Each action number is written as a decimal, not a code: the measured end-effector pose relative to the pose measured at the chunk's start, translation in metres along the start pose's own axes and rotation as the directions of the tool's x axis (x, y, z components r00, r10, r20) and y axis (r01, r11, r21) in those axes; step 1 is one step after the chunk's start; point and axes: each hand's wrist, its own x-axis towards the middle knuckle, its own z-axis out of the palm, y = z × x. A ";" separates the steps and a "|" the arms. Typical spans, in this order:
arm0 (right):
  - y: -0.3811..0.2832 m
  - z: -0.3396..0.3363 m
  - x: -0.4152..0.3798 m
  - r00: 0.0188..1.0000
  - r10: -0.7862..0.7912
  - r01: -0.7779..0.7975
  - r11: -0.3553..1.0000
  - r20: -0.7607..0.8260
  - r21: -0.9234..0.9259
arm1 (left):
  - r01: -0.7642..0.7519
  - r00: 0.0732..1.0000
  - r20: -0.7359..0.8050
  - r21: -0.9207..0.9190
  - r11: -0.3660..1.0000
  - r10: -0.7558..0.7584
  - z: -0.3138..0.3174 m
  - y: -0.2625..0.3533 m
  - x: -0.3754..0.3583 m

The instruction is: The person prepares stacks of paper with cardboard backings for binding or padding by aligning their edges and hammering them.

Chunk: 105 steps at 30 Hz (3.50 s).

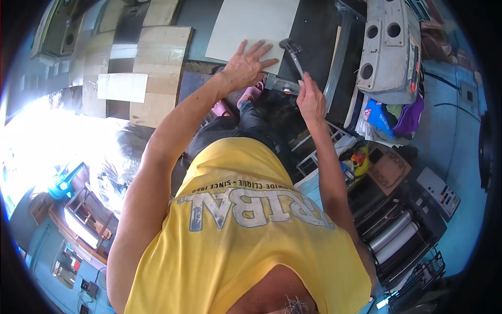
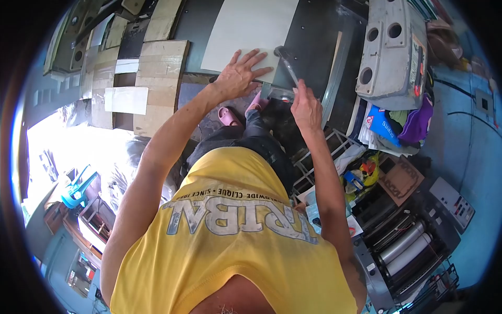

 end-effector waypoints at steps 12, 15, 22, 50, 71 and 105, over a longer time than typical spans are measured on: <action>0.003 0.014 -0.006 0.992 -0.030 0.039 0.996 -0.121 0.075 | -0.023 1.000 0.003 -0.025 0.999 0.023 0.001 -0.003 -0.001; 0.005 0.019 -0.009 0.992 -0.023 0.031 0.998 -0.128 0.063 | -0.035 0.999 -0.002 -0.029 0.999 0.035 0.001 -0.003 -0.001; 0.009 0.017 -0.029 0.988 -0.038 0.054 0.993 -0.149 0.108 | -0.070 0.998 -0.006 -0.057 0.996 0.070 0.002 -0.007 -0.003; -0.030 -0.009 -0.036 0.961 0.259 -0.275 0.933 0.097 0.233 | -0.009 1.000 -0.018 -0.004 1.000 0.009 0.012 0.018 -0.033; -0.048 -0.022 -0.045 0.972 0.197 -0.213 0.970 0.126 0.121 | -0.060 0.998 -0.027 -0.007 0.998 0.060 0.018 0.014 -0.040; -0.017 0.039 -0.074 0.983 0.038 -0.030 0.998 -0.180 0.047 | -0.054 0.997 0.052 0.052 0.997 0.051 0.014 0.014 -0.038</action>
